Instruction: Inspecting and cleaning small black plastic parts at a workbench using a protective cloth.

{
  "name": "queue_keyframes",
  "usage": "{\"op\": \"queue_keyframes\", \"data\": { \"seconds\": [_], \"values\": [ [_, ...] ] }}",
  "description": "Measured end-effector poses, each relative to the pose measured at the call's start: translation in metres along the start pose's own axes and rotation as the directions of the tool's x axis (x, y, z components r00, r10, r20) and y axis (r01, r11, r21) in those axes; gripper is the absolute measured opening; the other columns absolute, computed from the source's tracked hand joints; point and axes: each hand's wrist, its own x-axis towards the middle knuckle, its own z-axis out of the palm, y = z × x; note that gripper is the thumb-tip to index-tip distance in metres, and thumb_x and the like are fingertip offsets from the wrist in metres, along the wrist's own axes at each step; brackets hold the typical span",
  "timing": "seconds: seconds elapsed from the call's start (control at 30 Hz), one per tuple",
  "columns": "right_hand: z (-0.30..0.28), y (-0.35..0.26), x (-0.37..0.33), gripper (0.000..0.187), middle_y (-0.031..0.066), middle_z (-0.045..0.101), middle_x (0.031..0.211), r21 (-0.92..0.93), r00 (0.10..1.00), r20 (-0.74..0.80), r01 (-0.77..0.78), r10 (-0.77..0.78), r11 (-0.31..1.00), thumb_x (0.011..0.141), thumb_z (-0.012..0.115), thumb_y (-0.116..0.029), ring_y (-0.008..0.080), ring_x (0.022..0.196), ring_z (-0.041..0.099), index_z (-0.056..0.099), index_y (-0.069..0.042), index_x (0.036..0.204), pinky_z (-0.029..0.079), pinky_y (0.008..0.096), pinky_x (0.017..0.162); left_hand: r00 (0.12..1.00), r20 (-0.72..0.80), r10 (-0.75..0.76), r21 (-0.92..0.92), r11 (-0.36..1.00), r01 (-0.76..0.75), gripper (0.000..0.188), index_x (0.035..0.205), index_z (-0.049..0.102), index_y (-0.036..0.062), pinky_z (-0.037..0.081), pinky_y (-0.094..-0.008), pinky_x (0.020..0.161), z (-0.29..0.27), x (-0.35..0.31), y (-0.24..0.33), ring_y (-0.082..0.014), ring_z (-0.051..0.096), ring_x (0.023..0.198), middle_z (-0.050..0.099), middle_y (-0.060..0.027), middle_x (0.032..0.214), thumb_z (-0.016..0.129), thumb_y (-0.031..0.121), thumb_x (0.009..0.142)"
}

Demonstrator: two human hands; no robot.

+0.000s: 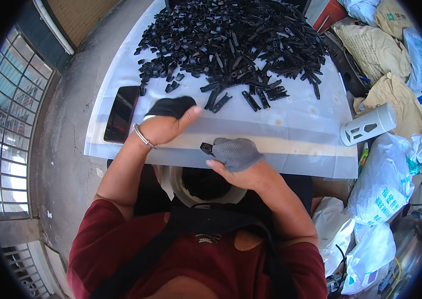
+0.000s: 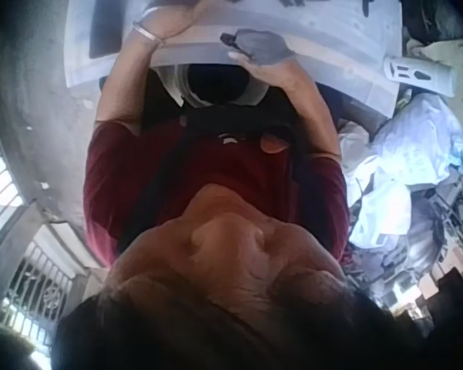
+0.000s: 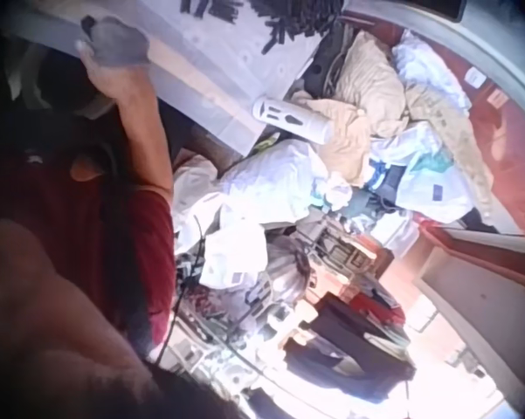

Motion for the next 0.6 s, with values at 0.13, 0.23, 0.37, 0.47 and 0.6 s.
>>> {"op": "queue_keyframes", "data": {
  "seconds": [0.13,0.23,0.37,0.47,0.6],
  "values": [
    [-0.013,0.015,0.019,0.022,0.0186,0.057,0.1,-0.249,0.965,0.129,-0.19,0.226,0.95,0.08,0.056,-0.021,0.0346,0.094,0.053,0.06,-0.007,0.096,0.044,0.0403,0.08,0.854,-0.513,0.092,0.455,0.872,0.179,0.015,0.084,0.06,0.0057,0.048,-0.0362,0.063,0.006,0.017,-0.07,-0.0277,0.06,0.07,0.061,-0.0128,0.078,0.054,0.017,0.077],
    [-0.005,0.047,0.05,0.021,0.0166,0.059,0.102,-0.454,0.997,-0.081,-0.047,0.011,0.89,0.078,0.054,-0.017,0.0332,0.092,0.055,0.061,-0.008,0.095,0.044,0.0413,0.079,0.914,-0.405,-0.015,0.471,0.854,0.222,0.013,0.083,0.059,0.0061,0.048,-0.0366,0.064,0.02,0.029,-0.074,-0.0279,0.06,0.073,0.061,-0.0129,0.082,0.054,0.014,0.075],
    [0.012,0.066,0.068,0.024,0.0154,0.059,0.101,-0.554,0.989,-0.03,0.103,-0.143,0.826,0.074,0.055,-0.013,0.0313,0.091,0.056,0.061,-0.009,0.097,0.044,0.0416,0.077,0.954,-0.299,0.008,0.375,0.921,0.109,0.016,0.088,0.059,0.0076,0.048,-0.0368,0.065,0.022,0.026,-0.053,-0.0284,0.06,0.074,0.06,-0.0132,0.083,0.057,0.015,0.074],
    [0.012,0.063,0.057,0.025,0.0155,0.059,0.101,-0.566,0.993,0.038,0.114,-0.113,0.816,0.077,0.055,-0.013,0.0308,0.091,0.056,0.06,-0.008,0.101,0.045,0.0406,0.076,0.96,-0.28,-0.032,0.157,0.985,0.078,0.023,0.094,0.059,0.0067,0.047,-0.0376,0.067,0.019,0.016,-0.048,-0.0306,0.059,0.077,0.061,-0.0149,0.088,0.058,0.018,0.074],
    [0.009,0.04,0.036,0.022,0.0126,0.06,0.098,-0.166,0.994,-0.107,-0.044,0.027,0.985,0.081,0.054,-0.017,0.0299,0.087,0.056,0.058,-0.006,0.1,0.044,0.0377,0.073,0.988,-0.039,-0.151,-0.06,0.987,0.149,0.034,0.104,0.056,0.0066,0.046,-0.0327,0.074,0.006,0.005,-0.01,-0.028,0.059,0.085,0.06,-0.0158,0.1,0.06,0.026,0.076]
  ]
}}
